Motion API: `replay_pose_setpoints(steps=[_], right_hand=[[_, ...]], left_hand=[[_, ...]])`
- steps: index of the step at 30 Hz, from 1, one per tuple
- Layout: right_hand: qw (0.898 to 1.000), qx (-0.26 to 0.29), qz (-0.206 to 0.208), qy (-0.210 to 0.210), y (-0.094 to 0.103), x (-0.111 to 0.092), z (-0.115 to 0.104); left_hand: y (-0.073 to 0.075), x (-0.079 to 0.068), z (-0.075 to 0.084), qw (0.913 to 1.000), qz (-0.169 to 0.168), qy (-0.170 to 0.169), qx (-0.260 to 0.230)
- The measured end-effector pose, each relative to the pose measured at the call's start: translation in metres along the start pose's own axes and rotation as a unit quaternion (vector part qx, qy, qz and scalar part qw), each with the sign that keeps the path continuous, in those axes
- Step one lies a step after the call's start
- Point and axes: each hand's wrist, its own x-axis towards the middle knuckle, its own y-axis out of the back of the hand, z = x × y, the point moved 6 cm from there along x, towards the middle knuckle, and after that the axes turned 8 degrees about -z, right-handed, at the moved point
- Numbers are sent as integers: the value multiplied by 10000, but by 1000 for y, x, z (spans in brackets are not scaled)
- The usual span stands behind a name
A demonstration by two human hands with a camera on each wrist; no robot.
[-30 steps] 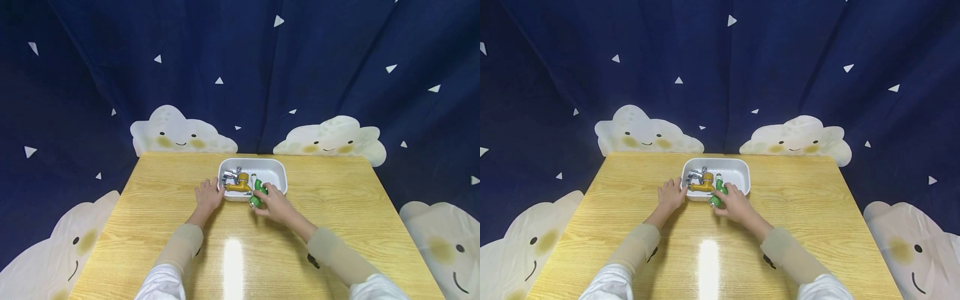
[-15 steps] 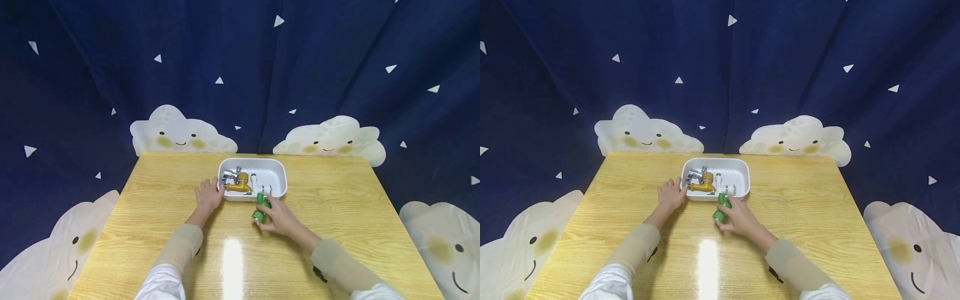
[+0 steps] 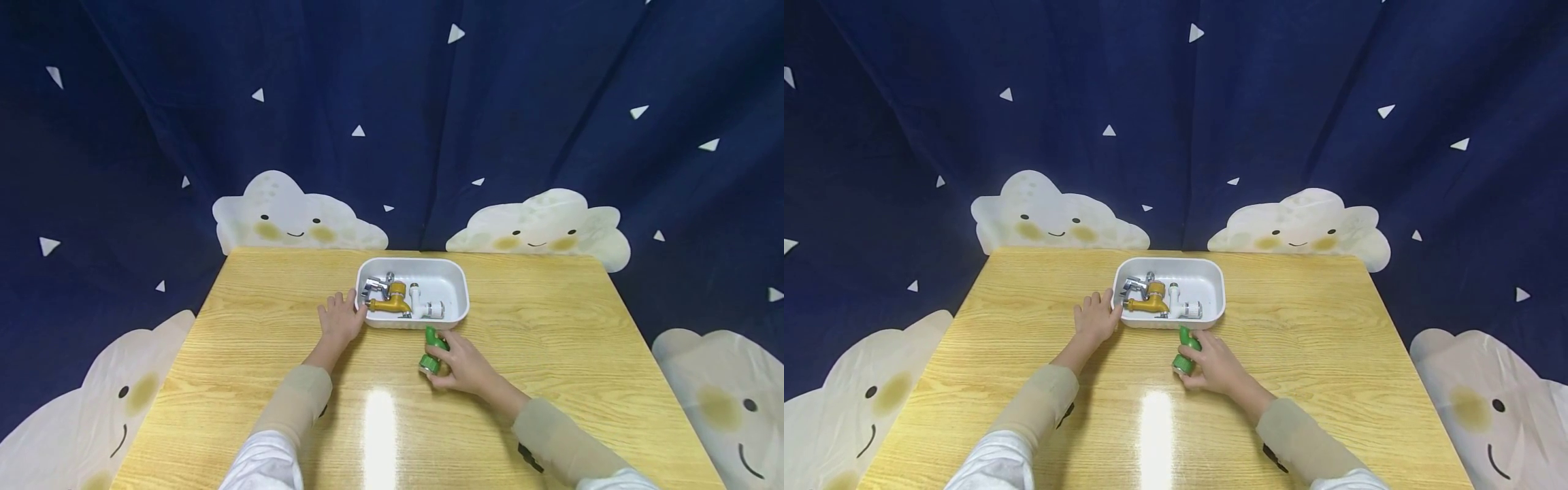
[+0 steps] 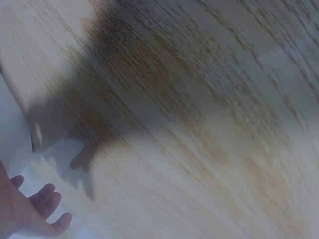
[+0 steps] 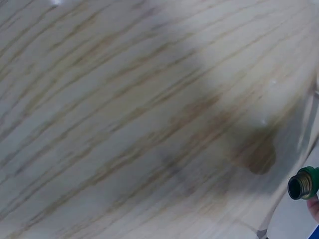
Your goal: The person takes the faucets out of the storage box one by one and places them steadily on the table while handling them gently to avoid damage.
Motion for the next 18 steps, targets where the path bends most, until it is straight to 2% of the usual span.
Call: replay_pose_setpoints(steps=[18], right_hand=[[9991,-162,-356,-192,-11,-11,11]], left_hand=[[0,1,0,9999,70,-9,-103]])
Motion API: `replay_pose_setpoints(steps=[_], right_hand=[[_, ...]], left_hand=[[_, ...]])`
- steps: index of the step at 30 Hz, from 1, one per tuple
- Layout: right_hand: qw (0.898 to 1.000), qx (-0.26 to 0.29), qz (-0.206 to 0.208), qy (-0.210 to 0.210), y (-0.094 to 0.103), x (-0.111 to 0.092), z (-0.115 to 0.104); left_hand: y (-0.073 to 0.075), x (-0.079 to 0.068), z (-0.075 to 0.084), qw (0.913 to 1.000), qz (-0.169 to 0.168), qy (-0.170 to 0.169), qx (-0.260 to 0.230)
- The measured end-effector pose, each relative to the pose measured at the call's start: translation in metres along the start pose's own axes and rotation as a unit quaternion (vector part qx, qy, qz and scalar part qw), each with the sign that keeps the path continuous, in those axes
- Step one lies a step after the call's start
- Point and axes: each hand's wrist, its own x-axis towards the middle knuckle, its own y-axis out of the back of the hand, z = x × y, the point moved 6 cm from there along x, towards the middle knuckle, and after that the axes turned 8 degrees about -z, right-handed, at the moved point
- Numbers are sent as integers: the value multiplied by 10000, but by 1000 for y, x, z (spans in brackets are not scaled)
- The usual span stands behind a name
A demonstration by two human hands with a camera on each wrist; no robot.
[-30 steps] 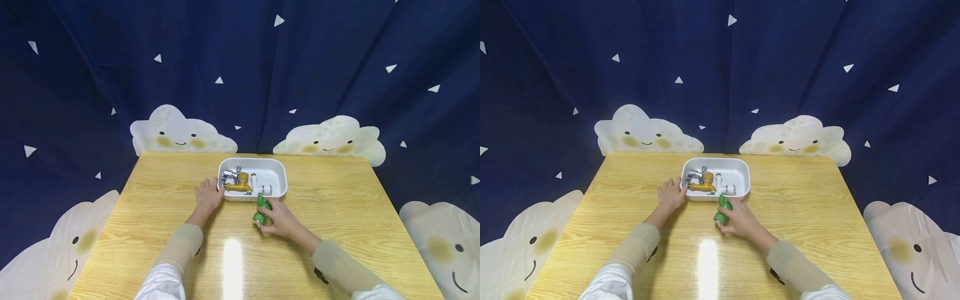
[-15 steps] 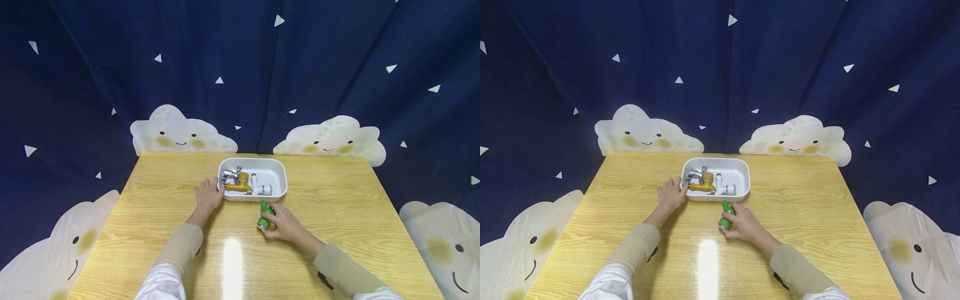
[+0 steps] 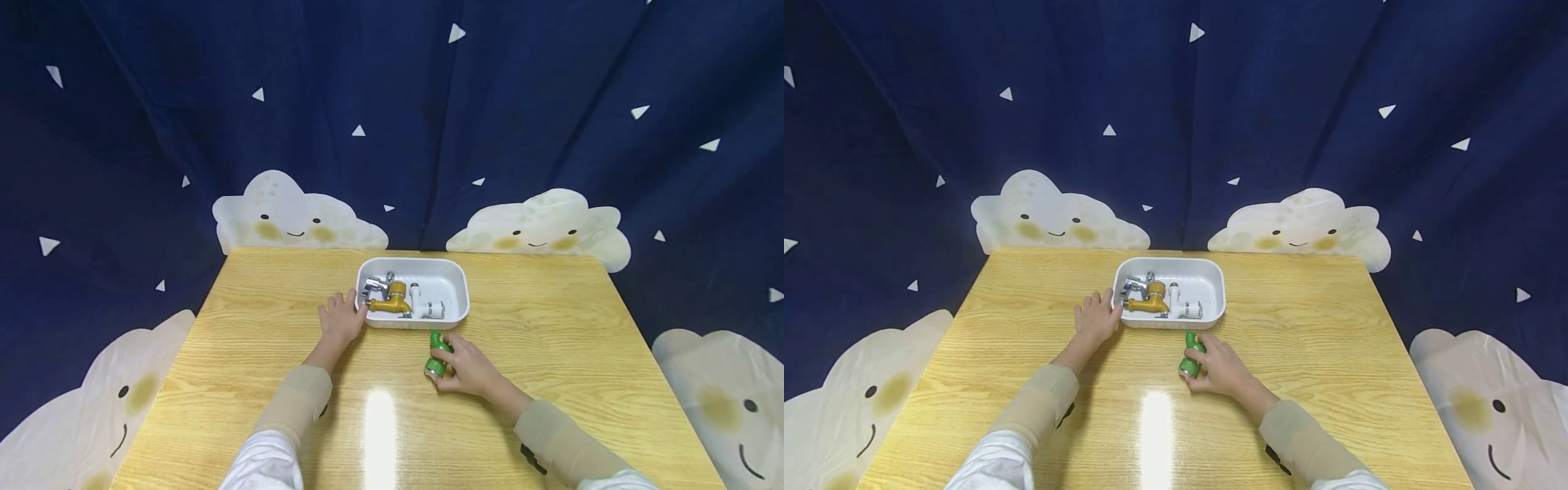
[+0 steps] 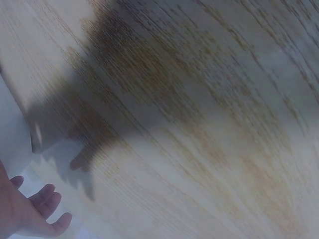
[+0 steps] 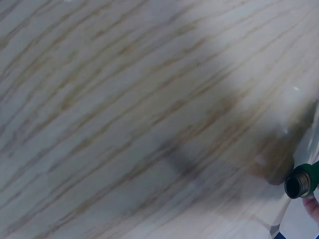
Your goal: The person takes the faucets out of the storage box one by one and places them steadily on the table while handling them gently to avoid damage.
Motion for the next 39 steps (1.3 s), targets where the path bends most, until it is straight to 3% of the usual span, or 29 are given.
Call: replay_pose_setpoints(steps=[39], right_hand=[[9907,381,-922,-927,-1,2,3]], left_hand=[[0,-1,0,9999,16,-27,100]])
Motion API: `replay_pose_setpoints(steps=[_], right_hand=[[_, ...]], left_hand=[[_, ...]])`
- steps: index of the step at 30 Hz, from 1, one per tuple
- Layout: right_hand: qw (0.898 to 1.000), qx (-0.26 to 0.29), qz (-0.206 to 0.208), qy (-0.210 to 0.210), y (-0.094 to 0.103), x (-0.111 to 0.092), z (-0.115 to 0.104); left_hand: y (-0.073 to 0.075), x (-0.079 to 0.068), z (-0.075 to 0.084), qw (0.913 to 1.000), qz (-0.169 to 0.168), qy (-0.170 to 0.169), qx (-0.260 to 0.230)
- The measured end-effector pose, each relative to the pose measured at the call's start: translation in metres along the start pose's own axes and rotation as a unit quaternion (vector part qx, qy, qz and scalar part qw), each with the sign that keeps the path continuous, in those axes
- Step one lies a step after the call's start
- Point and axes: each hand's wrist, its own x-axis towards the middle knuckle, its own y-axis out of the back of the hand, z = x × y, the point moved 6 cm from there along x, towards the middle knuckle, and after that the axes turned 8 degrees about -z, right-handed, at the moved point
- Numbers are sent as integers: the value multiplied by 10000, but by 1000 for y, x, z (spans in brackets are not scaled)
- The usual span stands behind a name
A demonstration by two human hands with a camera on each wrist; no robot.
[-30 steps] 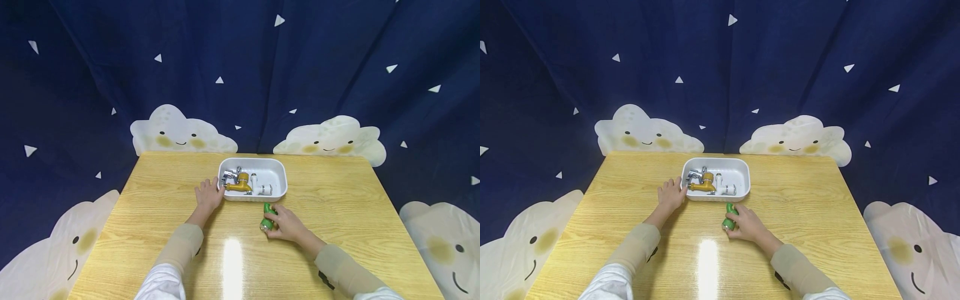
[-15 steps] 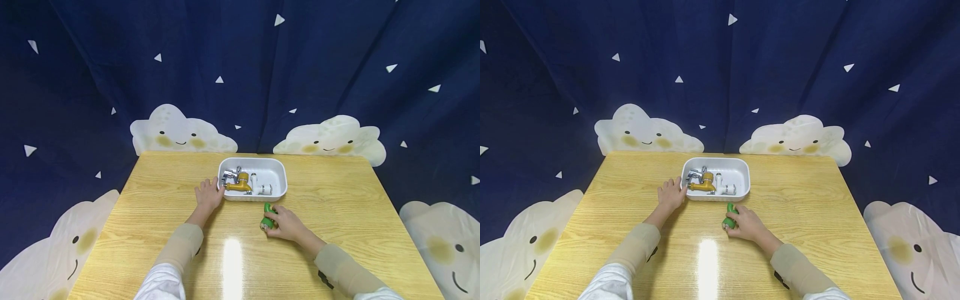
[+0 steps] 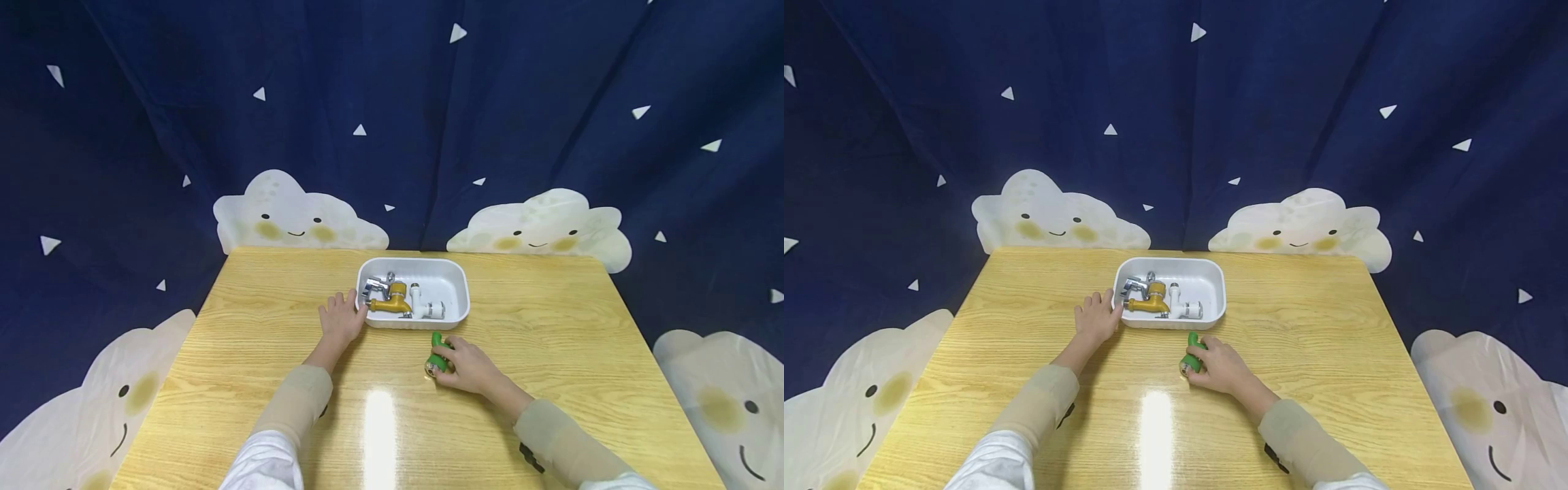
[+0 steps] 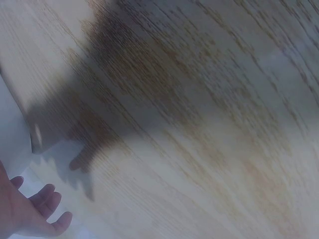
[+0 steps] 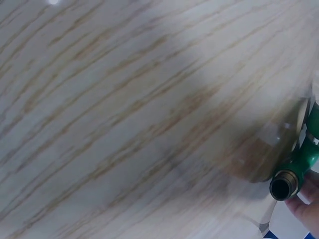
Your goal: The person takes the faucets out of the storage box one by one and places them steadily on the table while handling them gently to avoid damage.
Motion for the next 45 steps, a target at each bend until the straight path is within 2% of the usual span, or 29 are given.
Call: replay_pose_setpoints(steps=[15,23,26,29,33,36,39,45], right_hand=[[10000,48,-60,-40,0,-1,0],[9993,88,-140,-320,7,-1,0],[9994,19,83,-340,14,1,1],[9985,-15,485,-267,25,3,1],[9932,172,1130,-207,44,6,2],[9881,317,1473,-311,56,9,5],[9847,419,1619,-488,65,13,9],[9816,532,1659,-779,76,25,16]], left_hand=[[0,1,0,10000,64,4,-11],[0,1,0,9999,107,13,-4],[0,1,0,10000,90,17,-31],[0,1,0,10000,68,18,-55],[0,1,0,10000,8,18,-85],[0,2,0,9999,-59,34,-80],[0,2,0,9999,-68,44,-86],[1,3,0,9999,-18,32,-94]])
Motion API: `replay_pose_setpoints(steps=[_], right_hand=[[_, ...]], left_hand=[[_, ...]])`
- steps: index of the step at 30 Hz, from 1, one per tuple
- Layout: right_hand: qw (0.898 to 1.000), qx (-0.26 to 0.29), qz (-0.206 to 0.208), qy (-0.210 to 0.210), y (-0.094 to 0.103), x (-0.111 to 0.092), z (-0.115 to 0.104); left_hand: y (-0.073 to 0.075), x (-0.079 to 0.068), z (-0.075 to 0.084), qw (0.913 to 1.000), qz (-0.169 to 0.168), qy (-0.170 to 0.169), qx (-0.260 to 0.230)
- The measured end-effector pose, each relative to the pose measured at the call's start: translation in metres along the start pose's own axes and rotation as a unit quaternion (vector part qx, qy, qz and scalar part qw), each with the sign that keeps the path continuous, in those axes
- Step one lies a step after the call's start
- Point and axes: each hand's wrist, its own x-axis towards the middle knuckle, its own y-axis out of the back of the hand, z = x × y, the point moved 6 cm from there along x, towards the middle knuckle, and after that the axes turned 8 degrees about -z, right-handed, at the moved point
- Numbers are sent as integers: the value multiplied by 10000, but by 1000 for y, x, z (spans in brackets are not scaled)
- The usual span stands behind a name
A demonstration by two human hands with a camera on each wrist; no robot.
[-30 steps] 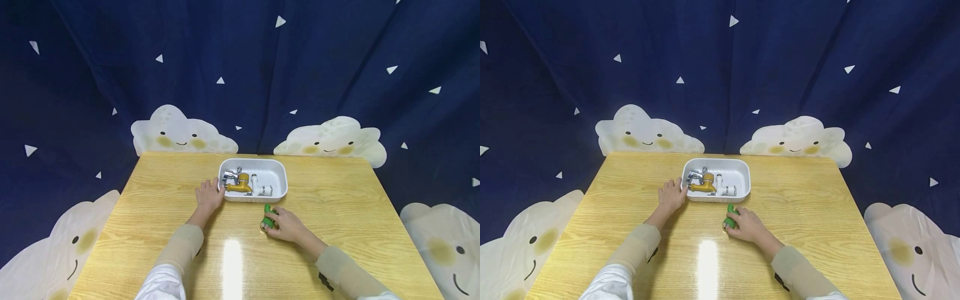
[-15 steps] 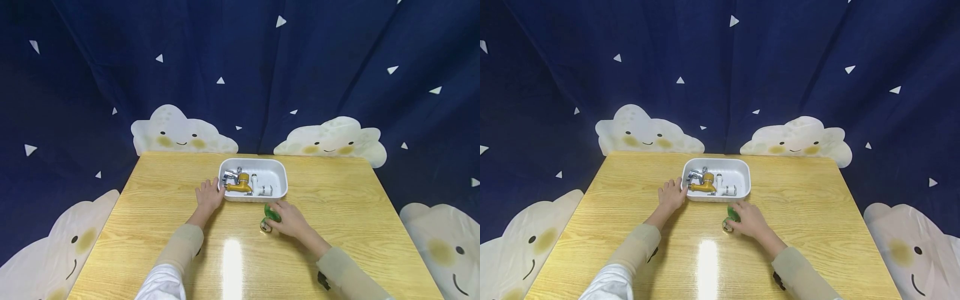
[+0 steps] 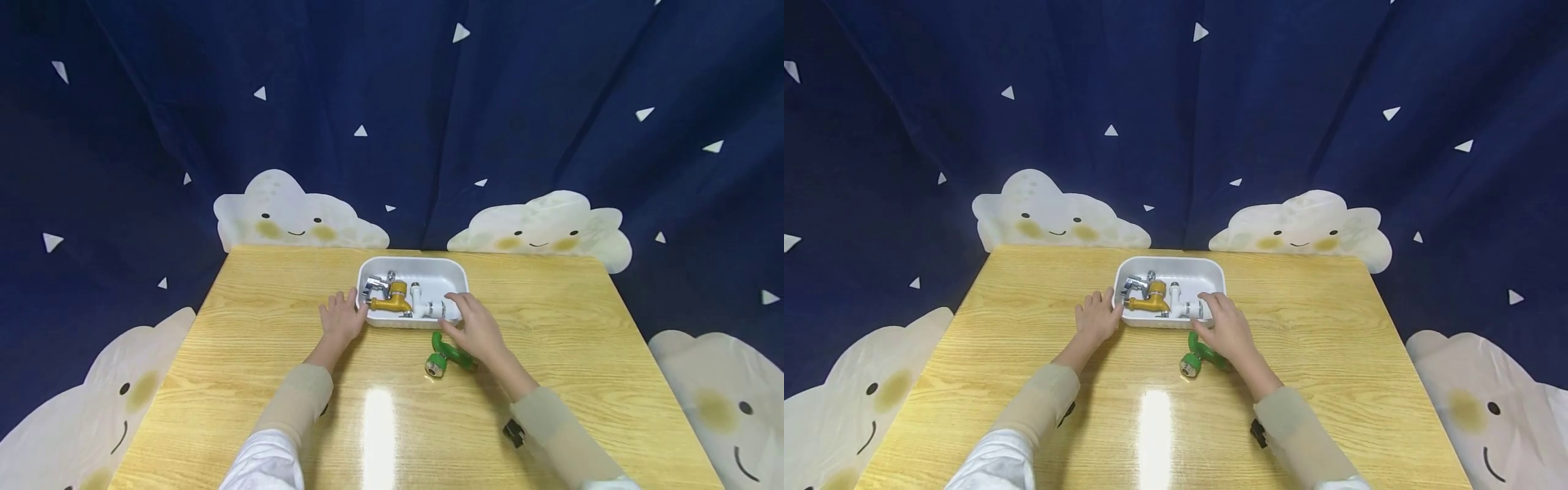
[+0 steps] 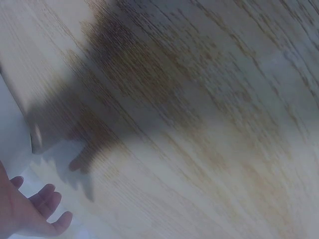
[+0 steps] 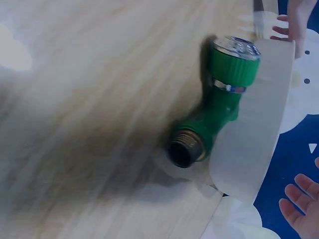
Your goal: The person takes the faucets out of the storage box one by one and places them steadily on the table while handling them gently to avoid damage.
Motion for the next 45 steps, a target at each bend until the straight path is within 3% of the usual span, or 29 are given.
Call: replay_pose_setpoints(steps=[8,26,45], right_hand=[[10000,-9,-70,-38,-1,18,5],[9939,-253,-859,-639,-27,56,1],[9729,-306,-1827,-1381,-64,73,4]], left_hand=[[-1,1,0,10000,5,8,6],[0,-1,0,10000,-71,14,-59],[-2,0,-2,10000,-61,14,-74]])
